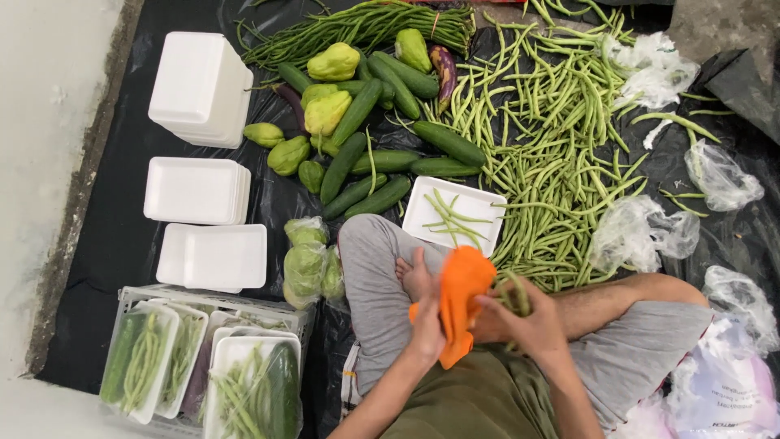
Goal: Cleaning long beans by snapping off the ends and sorting them into a styrofoam tray while sitting on the floor.
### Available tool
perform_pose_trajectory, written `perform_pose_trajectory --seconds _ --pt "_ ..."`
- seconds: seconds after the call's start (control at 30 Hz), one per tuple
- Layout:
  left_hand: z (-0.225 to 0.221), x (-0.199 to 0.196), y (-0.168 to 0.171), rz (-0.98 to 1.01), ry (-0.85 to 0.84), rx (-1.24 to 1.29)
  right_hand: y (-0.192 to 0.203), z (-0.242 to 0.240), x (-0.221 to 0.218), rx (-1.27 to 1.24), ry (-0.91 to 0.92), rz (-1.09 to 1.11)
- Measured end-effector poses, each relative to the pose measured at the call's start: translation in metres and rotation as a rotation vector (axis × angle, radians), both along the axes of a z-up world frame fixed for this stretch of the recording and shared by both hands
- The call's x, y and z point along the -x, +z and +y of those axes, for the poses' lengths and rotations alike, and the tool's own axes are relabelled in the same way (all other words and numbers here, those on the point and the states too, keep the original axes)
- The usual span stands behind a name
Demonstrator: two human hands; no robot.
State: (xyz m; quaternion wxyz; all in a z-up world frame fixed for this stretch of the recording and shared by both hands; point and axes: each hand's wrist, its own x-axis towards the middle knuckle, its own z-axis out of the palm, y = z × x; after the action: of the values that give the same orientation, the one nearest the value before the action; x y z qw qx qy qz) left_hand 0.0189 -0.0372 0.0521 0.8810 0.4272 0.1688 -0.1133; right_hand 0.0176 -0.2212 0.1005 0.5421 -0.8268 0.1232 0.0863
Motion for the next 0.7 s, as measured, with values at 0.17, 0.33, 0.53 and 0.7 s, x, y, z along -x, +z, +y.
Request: perform_pose_trajectory --seconds 0.17,0.33,0.53,0.7 --pt "0.009 0.008 0.007 -0.320 -0.411 -0.367 -0.004 0.014 0.009 -0.325 -0.011 -0.021" --pt "0.004 0.013 0.012 -0.428 -0.492 -0.393 0.012 0.011 0.009 -0.106 0.087 -0.097" --pt "0.002 0.013 0.033 -0.296 -0.586 -0.406 0.046 0.014 0.004 0.168 0.068 -0.213" --pt "0.002 0.005 0.048 -0.343 -0.603 -0.445 0.065 0.018 0.001 0.155 -0.046 -0.153"
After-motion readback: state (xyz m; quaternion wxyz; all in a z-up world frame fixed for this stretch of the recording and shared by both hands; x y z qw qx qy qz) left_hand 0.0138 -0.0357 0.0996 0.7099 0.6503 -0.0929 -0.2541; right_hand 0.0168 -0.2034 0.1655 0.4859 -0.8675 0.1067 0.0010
